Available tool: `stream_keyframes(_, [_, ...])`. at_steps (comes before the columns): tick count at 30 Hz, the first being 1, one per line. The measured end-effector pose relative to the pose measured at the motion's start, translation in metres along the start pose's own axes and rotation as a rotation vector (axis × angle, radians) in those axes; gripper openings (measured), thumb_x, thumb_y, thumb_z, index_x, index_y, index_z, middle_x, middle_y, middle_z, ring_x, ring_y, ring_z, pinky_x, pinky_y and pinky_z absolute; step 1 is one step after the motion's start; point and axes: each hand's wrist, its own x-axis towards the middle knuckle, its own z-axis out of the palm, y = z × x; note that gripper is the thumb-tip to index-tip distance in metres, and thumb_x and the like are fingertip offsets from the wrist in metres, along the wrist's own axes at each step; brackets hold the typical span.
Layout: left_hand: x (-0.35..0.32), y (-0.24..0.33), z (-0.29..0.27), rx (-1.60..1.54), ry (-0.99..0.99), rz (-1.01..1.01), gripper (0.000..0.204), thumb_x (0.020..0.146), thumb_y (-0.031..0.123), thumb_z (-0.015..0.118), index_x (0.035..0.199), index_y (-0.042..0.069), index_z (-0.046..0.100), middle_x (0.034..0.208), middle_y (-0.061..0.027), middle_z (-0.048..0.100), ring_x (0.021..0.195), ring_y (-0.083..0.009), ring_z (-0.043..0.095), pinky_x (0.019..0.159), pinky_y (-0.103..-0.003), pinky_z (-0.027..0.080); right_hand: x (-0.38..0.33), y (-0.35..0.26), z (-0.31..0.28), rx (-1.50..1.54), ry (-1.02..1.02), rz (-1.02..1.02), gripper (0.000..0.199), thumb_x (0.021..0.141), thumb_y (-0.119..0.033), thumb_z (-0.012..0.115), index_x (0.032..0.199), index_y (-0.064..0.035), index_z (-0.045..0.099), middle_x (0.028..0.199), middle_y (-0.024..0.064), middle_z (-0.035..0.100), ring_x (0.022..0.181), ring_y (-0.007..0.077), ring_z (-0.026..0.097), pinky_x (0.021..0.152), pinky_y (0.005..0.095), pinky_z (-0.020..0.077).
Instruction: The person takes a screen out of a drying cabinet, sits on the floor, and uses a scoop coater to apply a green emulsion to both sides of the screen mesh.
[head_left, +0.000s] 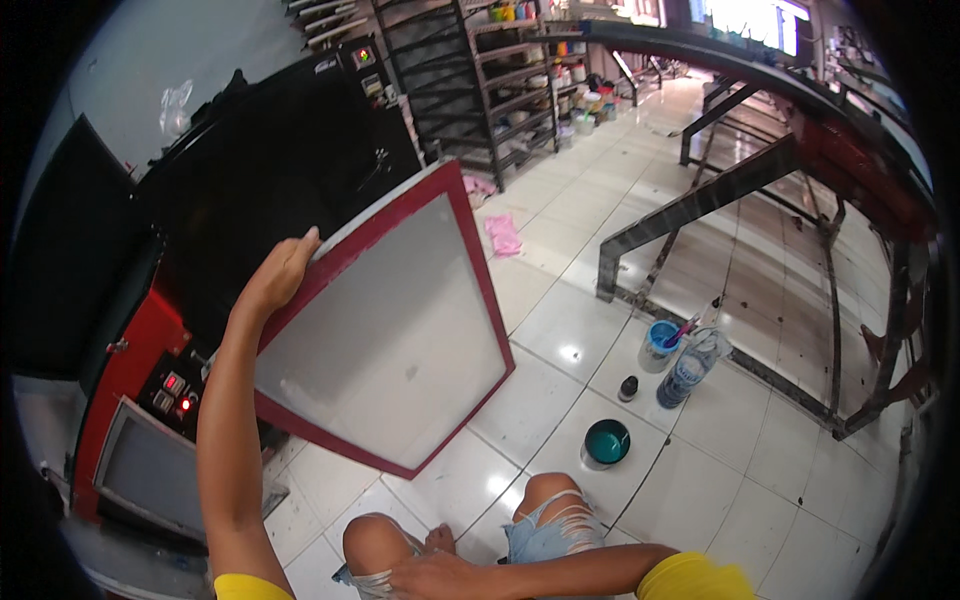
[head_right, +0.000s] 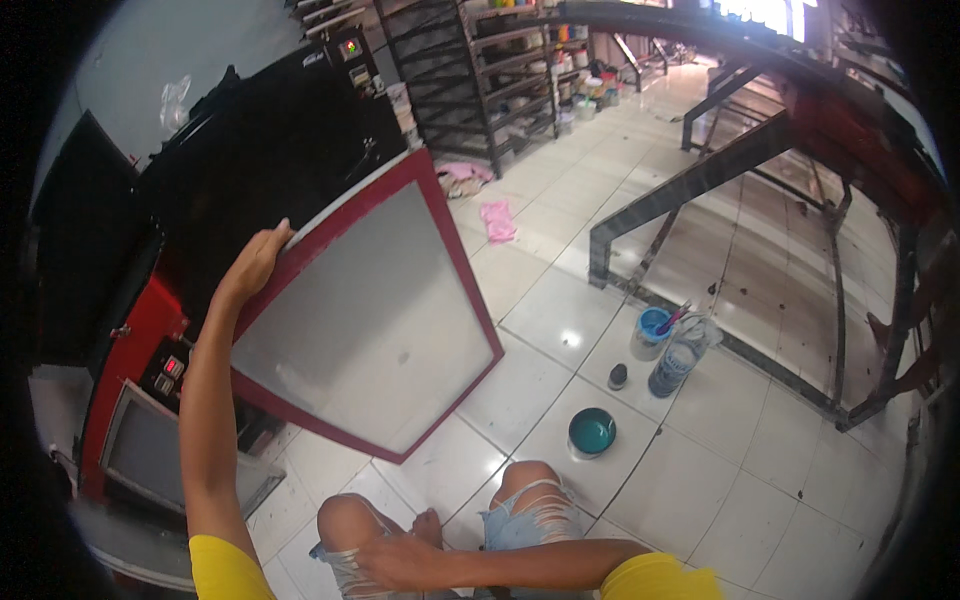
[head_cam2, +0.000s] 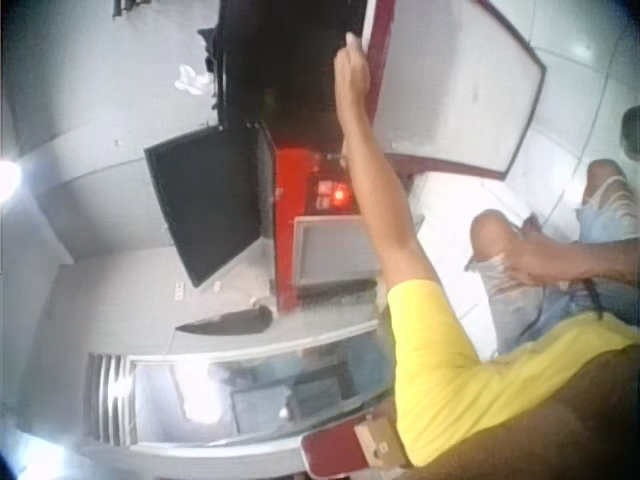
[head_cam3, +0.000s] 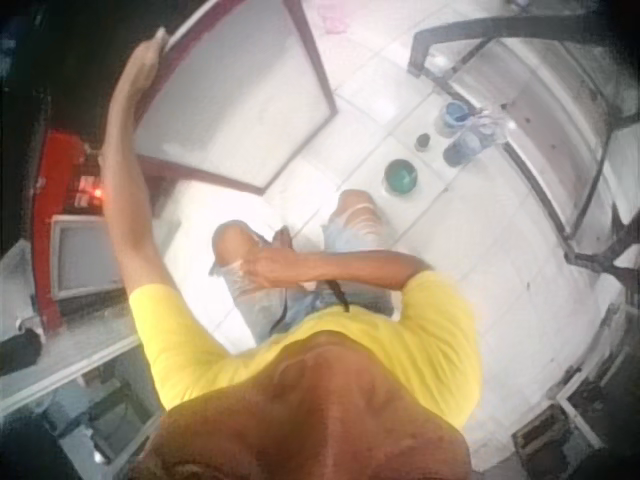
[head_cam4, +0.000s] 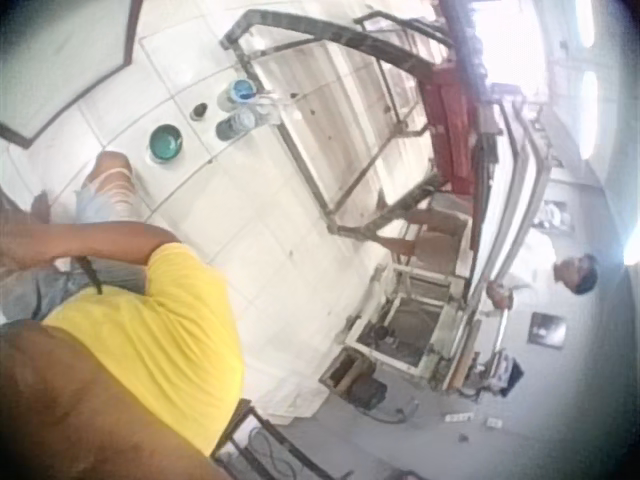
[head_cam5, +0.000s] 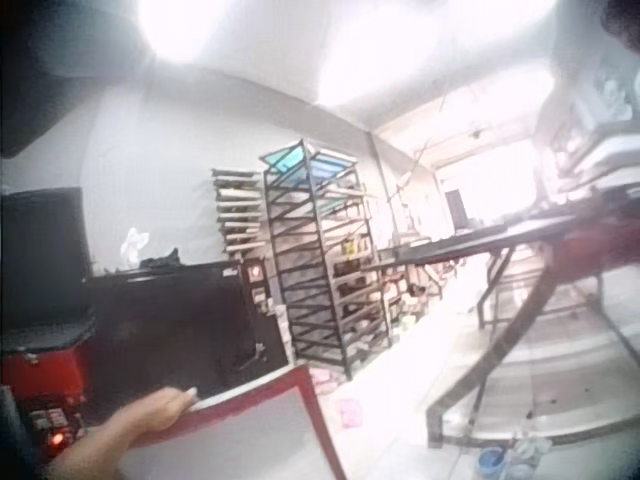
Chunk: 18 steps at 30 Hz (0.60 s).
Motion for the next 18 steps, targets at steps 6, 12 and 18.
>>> stream_keyframes(6, [-0.005,0.01,0.002,0.03,0.034,0.04,0.06,0.1,0.04,0.029,0.093,-0.013,0.057,0.089,-0.0324,0.061,0.083,-0.0406,0.059,0.084,-0.041,0.042,0.011,0.02,-0.034,0.213,0.178,0.601,0.052,0.097,-0.048,0.04,0.101,0.0022,0.054,0.094,0.0225,0.062,0.089,0.0399,0.061,0.081,0.0463,0.047])
stream_keyframes(12, [-0.01,0.005,0.003,0.005,0.064,-0.017,0.061,0.099,0.042,0.032,0.09,-0.013,0.057,0.085,-0.0326,0.061,0.079,-0.039,0.059,0.081,-0.042,0.042,0.003,0.022,-0.02,0.494,0.225,0.648,0.052,0.094,-0.048,0.051,0.089,0.0034,0.055,0.085,0.0216,0.061,0.078,0.0303,0.06,0.07,0.0386,0.046])
stream_keyframes(18, [-0.014,0.033,-0.001,0.123,0.028,-0.074,0.061,0.099,0.042,0.032,0.091,-0.012,0.059,0.086,-0.0292,0.062,0.082,-0.0395,0.059,0.084,-0.041,0.042,0.012,0.041,-0.029,1.035,0.064,0.656,0.038,0.092,-0.043,0.061,0.082,-0.0072,0.056,0.069,-0.0027,0.049,0.061,0.0076,0.044,0.052,0.0239,0.0354])
